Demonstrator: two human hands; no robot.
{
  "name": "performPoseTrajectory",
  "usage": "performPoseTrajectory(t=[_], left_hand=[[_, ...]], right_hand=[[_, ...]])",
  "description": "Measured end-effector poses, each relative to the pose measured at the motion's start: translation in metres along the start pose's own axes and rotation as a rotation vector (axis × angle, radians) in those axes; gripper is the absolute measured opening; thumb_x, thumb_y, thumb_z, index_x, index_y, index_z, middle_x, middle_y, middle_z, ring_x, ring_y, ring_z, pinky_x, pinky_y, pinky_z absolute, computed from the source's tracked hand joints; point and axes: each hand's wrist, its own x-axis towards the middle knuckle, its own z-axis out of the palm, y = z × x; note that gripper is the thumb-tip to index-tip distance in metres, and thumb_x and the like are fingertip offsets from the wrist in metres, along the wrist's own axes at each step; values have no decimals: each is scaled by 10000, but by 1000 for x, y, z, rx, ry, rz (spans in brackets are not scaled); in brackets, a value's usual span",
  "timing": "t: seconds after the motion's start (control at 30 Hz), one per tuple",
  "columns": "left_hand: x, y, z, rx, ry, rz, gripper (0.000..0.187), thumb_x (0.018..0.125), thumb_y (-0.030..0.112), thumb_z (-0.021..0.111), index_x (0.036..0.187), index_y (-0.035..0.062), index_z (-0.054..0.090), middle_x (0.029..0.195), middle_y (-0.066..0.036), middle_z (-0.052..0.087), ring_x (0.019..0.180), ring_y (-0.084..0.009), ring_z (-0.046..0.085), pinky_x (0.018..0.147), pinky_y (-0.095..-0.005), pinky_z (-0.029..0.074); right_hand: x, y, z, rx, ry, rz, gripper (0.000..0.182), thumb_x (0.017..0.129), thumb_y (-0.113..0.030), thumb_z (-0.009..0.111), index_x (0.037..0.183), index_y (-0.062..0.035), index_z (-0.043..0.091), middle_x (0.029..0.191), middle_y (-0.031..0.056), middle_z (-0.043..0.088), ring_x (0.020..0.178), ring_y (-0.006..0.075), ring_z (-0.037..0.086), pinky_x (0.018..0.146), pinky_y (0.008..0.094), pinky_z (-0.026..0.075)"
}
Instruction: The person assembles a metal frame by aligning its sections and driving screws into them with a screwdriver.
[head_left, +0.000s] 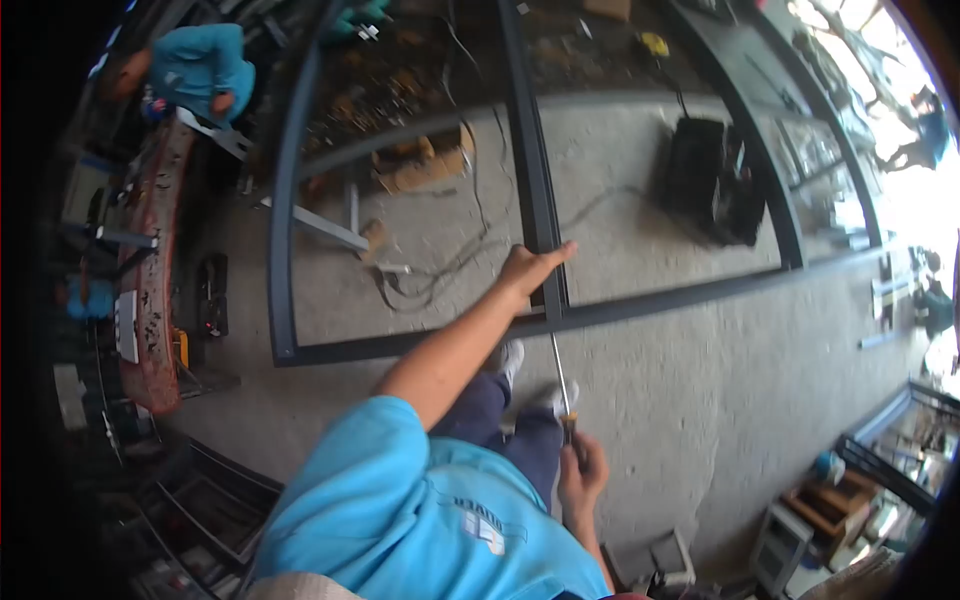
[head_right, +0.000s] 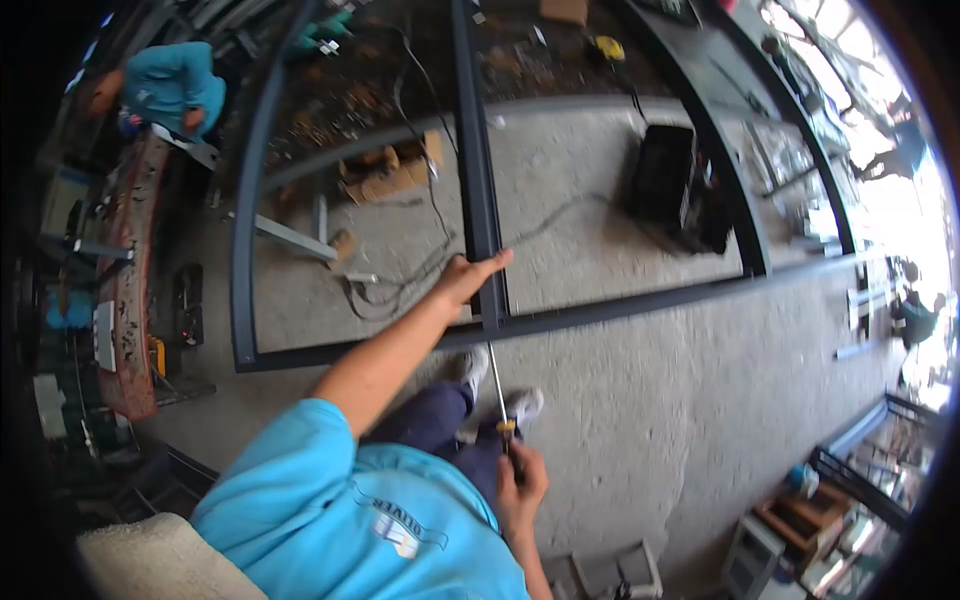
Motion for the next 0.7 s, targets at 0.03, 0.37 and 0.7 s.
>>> performPoseTrajectory(t=[0.03, 0.37, 0.7], left_hand=[[17, 0, 3, -22, 155, 62, 586, 687, 495, 777, 944, -21, 672, 823, -130, 668, 801, -229, 667, 715, -352, 528], [8, 21, 21, -44, 425, 59, 235, 580, 259, 687, 548, 33, 632, 573, -86, 630, 557, -215, 615, 560, -345, 456], [0, 22, 29, -79, 444, 108, 187, 588, 206, 665, 539, 39, 599, 534, -56, 592, 492, -178, 564, 523, -333, 429]], right_hand=[[3, -5, 0, -85, -12, -104, 234, 797, 7, 637, 1030, 22, 629, 912, 143, 638, 810, 221, 627, 732, 301, 492], [23, -1, -20, -167, -177, -140, 219, 856, 9, 574, 1074, 32, 568, 885, 79, 587, 741, 109, 556, 636, 233, 458], [25, -14, -26, -158, -189, -58, 213, 844, -18, 587, 1055, 12, 582, 877, 89, 611, 755, 113, 568, 660, 247, 464]])
